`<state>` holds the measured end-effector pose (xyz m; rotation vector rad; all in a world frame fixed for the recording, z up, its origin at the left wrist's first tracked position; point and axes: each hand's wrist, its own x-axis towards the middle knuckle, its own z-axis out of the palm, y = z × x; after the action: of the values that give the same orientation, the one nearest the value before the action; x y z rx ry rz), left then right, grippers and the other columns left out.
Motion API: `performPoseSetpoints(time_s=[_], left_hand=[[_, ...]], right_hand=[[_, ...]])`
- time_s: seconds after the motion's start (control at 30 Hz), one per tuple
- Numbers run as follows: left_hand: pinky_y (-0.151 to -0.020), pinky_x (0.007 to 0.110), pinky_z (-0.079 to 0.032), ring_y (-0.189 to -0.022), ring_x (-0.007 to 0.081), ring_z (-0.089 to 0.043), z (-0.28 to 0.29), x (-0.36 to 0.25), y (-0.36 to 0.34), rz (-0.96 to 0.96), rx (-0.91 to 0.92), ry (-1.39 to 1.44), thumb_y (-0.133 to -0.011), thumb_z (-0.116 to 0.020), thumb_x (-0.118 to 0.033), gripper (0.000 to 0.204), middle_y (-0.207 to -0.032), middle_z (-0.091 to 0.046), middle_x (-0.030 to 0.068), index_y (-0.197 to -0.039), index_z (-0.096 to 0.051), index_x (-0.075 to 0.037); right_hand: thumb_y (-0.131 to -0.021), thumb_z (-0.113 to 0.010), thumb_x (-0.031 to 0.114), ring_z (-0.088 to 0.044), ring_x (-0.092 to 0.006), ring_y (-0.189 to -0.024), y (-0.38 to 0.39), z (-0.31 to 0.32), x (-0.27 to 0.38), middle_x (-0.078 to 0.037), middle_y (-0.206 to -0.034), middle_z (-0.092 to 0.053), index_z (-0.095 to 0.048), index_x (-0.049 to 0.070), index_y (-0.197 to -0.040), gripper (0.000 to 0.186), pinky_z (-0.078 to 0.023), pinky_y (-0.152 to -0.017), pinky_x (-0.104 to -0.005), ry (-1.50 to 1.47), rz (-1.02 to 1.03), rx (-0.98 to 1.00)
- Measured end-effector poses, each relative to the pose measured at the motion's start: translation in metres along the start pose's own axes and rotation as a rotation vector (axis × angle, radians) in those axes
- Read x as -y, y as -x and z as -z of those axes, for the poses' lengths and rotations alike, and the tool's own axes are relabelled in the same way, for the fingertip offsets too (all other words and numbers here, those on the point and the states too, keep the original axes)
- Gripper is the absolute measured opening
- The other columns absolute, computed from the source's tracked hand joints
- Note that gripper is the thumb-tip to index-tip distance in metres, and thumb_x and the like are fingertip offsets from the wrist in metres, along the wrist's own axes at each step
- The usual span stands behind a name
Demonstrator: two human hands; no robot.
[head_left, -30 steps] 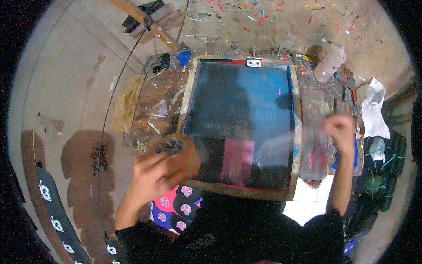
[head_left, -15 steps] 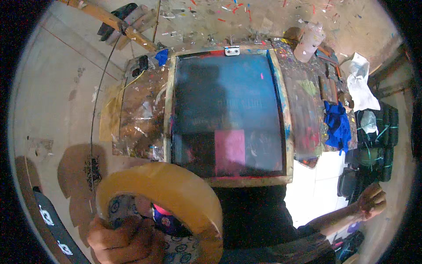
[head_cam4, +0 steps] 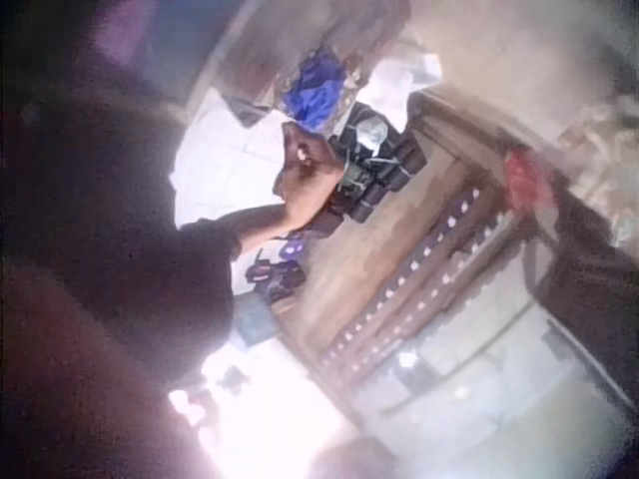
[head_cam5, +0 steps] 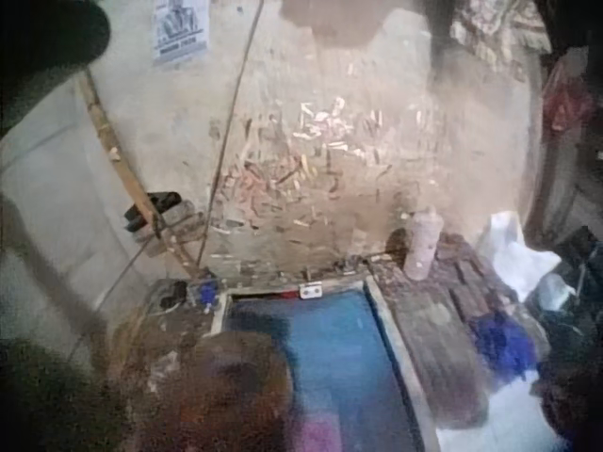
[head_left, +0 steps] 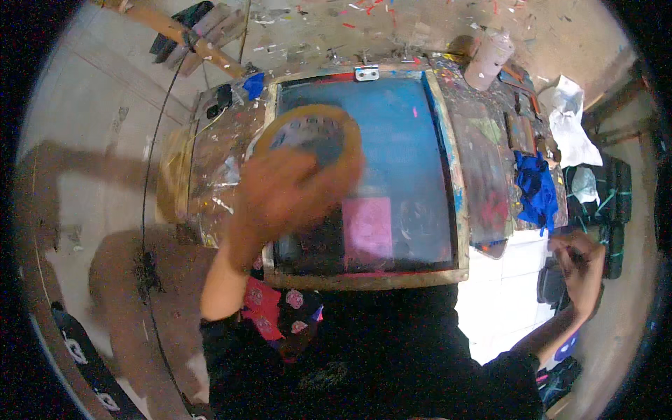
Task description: The person prepares a screen printing frame by applying blue tape to the edges and securing a pink stencil with clear tape.
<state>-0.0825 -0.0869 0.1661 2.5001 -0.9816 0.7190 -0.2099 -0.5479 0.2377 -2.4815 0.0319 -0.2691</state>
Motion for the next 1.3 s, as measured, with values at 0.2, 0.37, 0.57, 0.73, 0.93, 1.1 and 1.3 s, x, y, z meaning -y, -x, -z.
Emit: performPoseSetpoints(time_s=[0.2,0.37,0.57,0.73,0.93,1.1,1.3], left_hand=[[-0.046,0.040,-0.042,-0.051,0.0250,-0.055,-0.139,0.086,-0.011,-0.004,-0.136,-0.252,-0.086,-0.068,-0.023,0.020,-0.061,-0.053,0.0062,-0.106,-0.069,-0.021],[-0.054,0.041,-0.047,-0.059,0.0273,-0.058,-0.184,0.090,0.016,0.079,-0.127,-0.345,-0.087,-0.066,-0.027,0.029,-0.069,-0.056,0.0082,-0.114,-0.066,-0.015],[-0.105,0.051,-0.034,-0.124,0.0419,-0.045,-0.132,-0.023,0.030,0.263,0.128,0.199,-0.089,-0.059,-0.028,0.058,-0.133,-0.050,0.0259,-0.135,-0.045,0.005],[-0.113,0.050,-0.026,-0.137,0.0399,-0.035,-0.143,-0.091,0.098,0.064,0.460,0.224,-0.091,-0.055,-0.030,0.064,-0.145,-0.037,0.0288,-0.136,-0.039,0.012],[-0.116,0.049,-0.024,-0.142,0.0381,-0.028,-0.143,-0.102,0.091,-0.049,0.562,0.310,-0.093,-0.053,-0.032,0.066,-0.151,-0.029,0.0285,-0.137,-0.036,0.014],[-0.118,0.045,-0.020,-0.145,0.0389,-0.022,-0.135,-0.103,0.055,-0.112,0.543,0.643,-0.090,-0.060,-0.027,0.073,-0.155,-0.022,0.0263,-0.145,-0.029,0.008],[-0.115,0.040,-0.027,-0.141,0.0350,-0.030,-0.080,-0.148,-0.082,-0.141,0.329,0.948,-0.074,-0.079,-0.042,0.099,-0.152,-0.029,0.0241,-0.146,-0.029,0.003]], right_hand=[[-0.072,-0.068,-0.008,-0.061,-0.0229,-0.068,-0.004,0.024,0.036,-0.014,-0.076,-0.064,-0.063,-0.003,-0.077,0.008,-0.046,-0.062,-0.0306,0.246,0.216,-0.023],[-0.070,-0.069,0.000,-0.058,-0.0200,-0.065,0.008,0.035,0.038,-0.012,-0.073,-0.064,-0.065,-0.001,-0.077,0.008,-0.044,-0.060,-0.0296,0.024,0.257,0.044],[-0.065,-0.072,0.006,-0.056,-0.0181,-0.061,0.017,0.033,0.020,-0.011,-0.069,-0.063,-0.066,-0.001,-0.074,0.013,-0.045,-0.059,-0.0298,-0.107,0.188,-0.058],[-0.068,-0.073,0.008,-0.054,-0.0162,-0.060,0.009,0.026,0.010,-0.010,-0.068,-0.062,-0.067,-0.001,-0.076,0.013,-0.042,-0.058,-0.0273,-0.128,0.145,-0.115],[-0.065,-0.076,0.003,-0.058,-0.0162,-0.063,-0.002,0.017,0.008,-0.010,-0.073,-0.067,-0.069,-0.001,-0.078,0.015,-0.043,-0.059,-0.0274,-0.163,0.256,-0.069],[-0.064,-0.076,0.000,-0.064,-0.0187,-0.067,-0.007,0.013,0.027,-0.012,-0.074,-0.069,-0.071,0.001,-0.079,0.016,-0.046,-0.061,-0.0282,-0.152,0.246,-0.022],[-0.070,-0.071,0.003,-0.065,-0.0284,-0.078,-0.031,0.003,0.064,-0.011,-0.081,-0.067,-0.069,0.004,-0.085,0.016,-0.051,-0.070,-0.0375,0.135,0.501,0.397]])
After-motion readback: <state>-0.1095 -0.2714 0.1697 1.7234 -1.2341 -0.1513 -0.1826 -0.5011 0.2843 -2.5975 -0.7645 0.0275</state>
